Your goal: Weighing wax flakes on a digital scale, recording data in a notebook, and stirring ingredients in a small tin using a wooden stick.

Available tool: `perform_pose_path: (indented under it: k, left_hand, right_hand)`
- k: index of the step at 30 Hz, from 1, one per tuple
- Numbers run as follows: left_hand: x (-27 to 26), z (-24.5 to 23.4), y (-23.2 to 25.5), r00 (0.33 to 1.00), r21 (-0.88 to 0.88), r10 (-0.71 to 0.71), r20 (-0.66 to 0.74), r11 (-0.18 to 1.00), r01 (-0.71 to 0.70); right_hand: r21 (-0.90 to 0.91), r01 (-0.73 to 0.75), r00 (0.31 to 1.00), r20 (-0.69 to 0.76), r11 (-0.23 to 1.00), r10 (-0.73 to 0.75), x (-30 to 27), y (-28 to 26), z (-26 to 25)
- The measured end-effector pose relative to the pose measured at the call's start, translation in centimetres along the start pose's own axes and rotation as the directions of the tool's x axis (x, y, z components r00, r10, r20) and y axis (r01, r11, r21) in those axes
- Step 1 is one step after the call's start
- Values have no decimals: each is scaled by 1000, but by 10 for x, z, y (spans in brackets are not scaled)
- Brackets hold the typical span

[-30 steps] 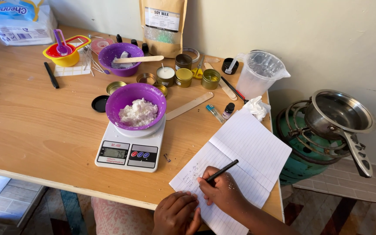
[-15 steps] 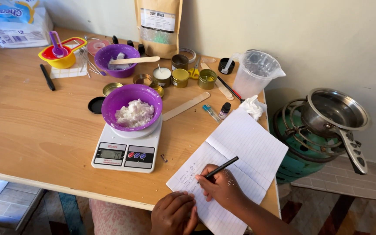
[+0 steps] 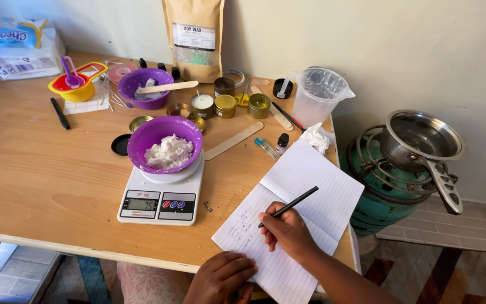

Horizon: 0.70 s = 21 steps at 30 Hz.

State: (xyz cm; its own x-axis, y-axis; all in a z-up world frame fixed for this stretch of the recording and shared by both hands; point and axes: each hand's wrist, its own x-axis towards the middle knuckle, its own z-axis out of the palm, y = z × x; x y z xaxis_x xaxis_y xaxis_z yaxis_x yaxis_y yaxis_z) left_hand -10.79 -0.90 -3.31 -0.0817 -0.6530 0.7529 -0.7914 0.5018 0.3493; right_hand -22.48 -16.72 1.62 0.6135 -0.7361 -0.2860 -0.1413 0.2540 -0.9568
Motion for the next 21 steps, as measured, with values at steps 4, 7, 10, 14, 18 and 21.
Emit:
perform_pose_path:
  k: [4,7,10,14,18,21]
  left_hand:
    - [7,0,7,998,66,20,-61,998,-16]
    - [5,5,10,980,113,-104,-171,986,124]
    - [10,4,16,975,122,-151,-165,977,172]
    - [12,2,23,971,154,-180,-159,967,204]
    - [5,10,21,965,232,-169,-198,949,214]
    - [6,12,20,973,308,-124,-193,934,180]
  right_hand:
    - [57,60,998,19,997,-61,-2,-1,0]
    - [57,85,996,10,995,-86,2,4,0]
    - [16,153,987,44,988,-154,4,10,0]
    - [-163,122,989,102,979,-106,-3,-3,8]
    - [-279,96,986,160,956,-52,-5,-11,12]
    - [-284,132,977,198,950,-77,-4,-4,10]
